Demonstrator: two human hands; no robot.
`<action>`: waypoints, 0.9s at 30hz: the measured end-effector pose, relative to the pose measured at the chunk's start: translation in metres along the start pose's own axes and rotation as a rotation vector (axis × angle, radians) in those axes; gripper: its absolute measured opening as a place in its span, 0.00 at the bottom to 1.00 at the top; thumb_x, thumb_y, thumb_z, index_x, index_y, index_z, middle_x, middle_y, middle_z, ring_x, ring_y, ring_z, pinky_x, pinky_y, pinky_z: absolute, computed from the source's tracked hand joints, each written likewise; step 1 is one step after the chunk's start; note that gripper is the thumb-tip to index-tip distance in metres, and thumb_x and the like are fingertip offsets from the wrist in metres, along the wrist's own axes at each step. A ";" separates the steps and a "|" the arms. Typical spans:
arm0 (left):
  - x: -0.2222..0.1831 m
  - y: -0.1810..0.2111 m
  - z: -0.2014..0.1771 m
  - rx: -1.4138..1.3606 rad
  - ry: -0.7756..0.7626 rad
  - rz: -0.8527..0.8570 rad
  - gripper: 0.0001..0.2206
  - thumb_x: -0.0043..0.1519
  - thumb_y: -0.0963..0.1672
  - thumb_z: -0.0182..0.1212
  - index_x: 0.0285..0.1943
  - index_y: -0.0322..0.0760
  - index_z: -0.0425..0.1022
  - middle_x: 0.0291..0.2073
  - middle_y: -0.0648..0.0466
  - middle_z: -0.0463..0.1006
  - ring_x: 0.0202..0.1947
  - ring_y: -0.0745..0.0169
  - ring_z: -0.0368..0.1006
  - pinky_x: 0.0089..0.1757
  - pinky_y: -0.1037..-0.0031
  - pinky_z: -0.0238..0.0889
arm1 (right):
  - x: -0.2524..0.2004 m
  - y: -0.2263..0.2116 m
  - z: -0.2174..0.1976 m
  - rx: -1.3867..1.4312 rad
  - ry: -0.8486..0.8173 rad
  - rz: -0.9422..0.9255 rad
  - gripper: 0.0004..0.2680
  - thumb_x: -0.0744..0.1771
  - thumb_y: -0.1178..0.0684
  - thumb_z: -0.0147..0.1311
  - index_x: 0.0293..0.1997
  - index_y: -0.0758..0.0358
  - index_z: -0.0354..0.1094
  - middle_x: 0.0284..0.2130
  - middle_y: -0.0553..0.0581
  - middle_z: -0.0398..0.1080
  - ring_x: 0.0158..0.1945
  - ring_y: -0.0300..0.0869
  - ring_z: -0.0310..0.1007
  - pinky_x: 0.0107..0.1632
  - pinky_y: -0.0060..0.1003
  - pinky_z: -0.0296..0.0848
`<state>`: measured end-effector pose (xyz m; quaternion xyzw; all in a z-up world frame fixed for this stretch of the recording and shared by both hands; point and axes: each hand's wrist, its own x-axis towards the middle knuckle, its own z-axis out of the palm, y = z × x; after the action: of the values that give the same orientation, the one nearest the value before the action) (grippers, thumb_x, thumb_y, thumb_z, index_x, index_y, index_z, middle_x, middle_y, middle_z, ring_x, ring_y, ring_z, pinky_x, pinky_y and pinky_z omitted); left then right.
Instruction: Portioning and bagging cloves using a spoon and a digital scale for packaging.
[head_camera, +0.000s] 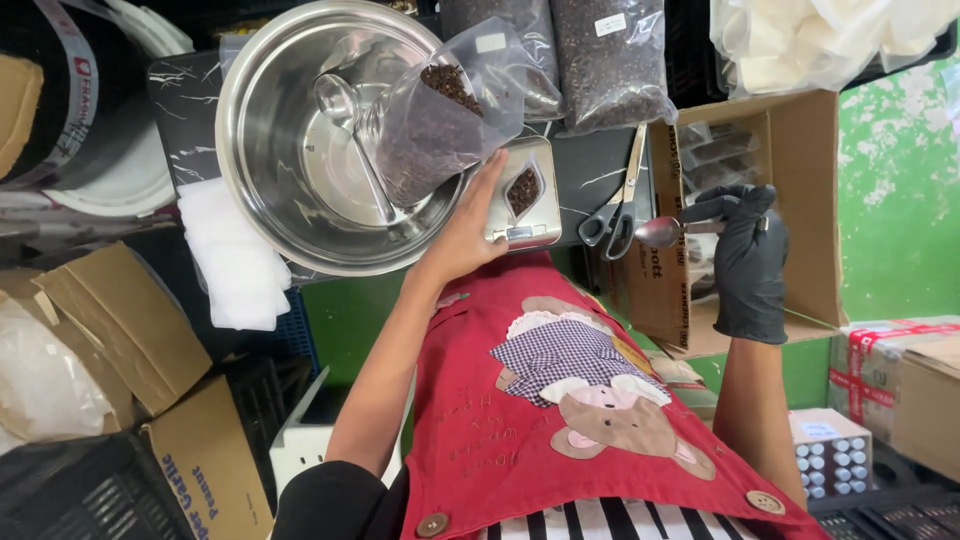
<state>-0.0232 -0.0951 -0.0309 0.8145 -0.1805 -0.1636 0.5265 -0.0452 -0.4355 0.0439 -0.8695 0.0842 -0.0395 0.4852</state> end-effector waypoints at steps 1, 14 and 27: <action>0.000 -0.001 0.000 0.010 -0.005 0.001 0.52 0.56 0.35 0.68 0.85 0.41 0.31 0.84 0.45 0.36 0.84 0.44 0.34 0.76 0.56 0.33 | 0.002 0.001 -0.003 0.006 -0.011 0.052 0.32 0.75 0.28 0.20 0.39 0.61 0.77 0.32 0.54 0.77 0.36 0.42 0.75 0.44 0.37 0.71; 0.018 -0.014 0.013 -0.095 0.011 0.042 0.53 0.55 0.43 0.79 0.85 0.39 0.38 0.84 0.45 0.41 0.84 0.49 0.39 0.76 0.60 0.34 | 0.008 -0.031 -0.007 0.418 0.058 0.098 0.06 0.74 0.52 0.56 0.41 0.59 0.73 0.31 0.53 0.74 0.33 0.38 0.75 0.45 0.33 0.77; 0.022 0.009 -0.008 -0.111 -0.176 -0.069 0.56 0.57 0.51 0.78 0.84 0.43 0.31 0.84 0.46 0.37 0.83 0.45 0.37 0.74 0.55 0.36 | 0.011 -0.089 0.007 0.034 0.075 -0.430 0.17 0.81 0.52 0.31 0.53 0.77 0.67 0.50 0.68 0.69 0.50 0.54 0.70 0.54 0.45 0.72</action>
<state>-0.0013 -0.1028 -0.0211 0.7721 -0.1887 -0.2624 0.5471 -0.0239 -0.3857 0.1154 -0.8570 -0.0859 -0.1757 0.4767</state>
